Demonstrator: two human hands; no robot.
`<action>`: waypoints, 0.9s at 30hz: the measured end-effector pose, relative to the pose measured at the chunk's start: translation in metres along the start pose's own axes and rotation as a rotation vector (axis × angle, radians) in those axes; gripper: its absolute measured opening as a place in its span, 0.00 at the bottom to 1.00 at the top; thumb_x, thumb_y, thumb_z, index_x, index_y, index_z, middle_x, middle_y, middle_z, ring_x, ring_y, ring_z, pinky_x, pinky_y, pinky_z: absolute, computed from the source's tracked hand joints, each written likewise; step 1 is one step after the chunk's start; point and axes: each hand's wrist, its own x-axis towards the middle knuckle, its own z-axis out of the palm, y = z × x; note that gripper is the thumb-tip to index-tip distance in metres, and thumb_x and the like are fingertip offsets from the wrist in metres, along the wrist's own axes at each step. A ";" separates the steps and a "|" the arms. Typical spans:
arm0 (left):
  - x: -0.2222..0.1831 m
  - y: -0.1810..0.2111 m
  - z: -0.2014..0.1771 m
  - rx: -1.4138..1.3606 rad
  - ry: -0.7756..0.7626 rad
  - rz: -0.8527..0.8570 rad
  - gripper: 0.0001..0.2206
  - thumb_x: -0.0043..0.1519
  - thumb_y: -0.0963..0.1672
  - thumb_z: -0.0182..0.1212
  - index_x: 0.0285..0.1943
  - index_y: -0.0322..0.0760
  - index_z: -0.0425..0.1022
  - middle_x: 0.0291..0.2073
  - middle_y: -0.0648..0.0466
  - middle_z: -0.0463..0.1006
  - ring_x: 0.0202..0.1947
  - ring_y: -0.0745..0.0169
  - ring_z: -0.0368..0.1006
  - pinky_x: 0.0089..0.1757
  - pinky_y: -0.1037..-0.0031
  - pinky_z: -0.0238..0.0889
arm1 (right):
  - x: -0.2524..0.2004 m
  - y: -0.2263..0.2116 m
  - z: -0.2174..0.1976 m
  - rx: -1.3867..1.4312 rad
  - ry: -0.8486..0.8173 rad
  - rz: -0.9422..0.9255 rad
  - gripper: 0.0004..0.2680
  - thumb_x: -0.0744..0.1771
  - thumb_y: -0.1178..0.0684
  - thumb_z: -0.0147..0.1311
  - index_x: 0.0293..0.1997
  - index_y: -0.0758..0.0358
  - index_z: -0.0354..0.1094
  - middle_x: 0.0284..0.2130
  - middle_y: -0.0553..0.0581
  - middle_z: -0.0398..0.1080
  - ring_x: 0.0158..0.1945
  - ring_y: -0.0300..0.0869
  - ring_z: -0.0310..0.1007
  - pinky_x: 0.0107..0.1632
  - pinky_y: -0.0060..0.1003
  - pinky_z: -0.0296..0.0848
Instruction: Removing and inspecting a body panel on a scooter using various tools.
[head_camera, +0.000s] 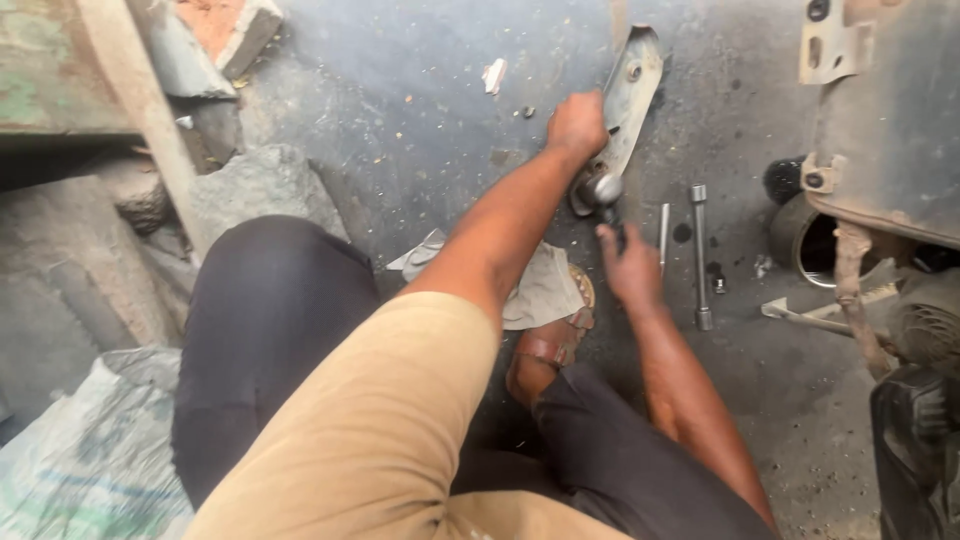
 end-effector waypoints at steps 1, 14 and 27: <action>-0.009 0.001 -0.008 -0.012 0.002 -0.016 0.14 0.55 0.40 0.62 0.50 0.40 0.78 0.49 0.41 0.80 0.53 0.38 0.76 0.51 0.55 0.71 | 0.000 -0.010 -0.010 0.001 -0.049 0.042 0.25 0.70 0.32 0.49 0.63 0.69 0.67 0.43 0.80 0.73 0.49 0.71 0.74 0.51 0.58 0.73; 0.003 -0.008 0.007 0.010 -0.001 -0.027 0.13 0.56 0.40 0.61 0.51 0.41 0.78 0.49 0.41 0.80 0.53 0.38 0.76 0.51 0.54 0.70 | -0.008 -0.014 -0.016 0.141 -0.019 0.052 0.20 0.72 0.36 0.53 0.54 0.68 0.72 0.31 0.70 0.75 0.33 0.56 0.77 0.37 0.50 0.74; 0.021 -0.021 -0.122 0.168 0.505 0.764 0.13 0.60 0.37 0.57 0.53 0.43 0.69 0.39 0.48 0.78 0.39 0.44 0.77 0.35 0.54 0.70 | -0.078 0.016 -0.027 0.619 -0.005 0.509 0.14 0.72 0.43 0.50 0.43 0.68 0.70 0.20 0.52 0.70 0.17 0.34 0.65 0.20 0.32 0.63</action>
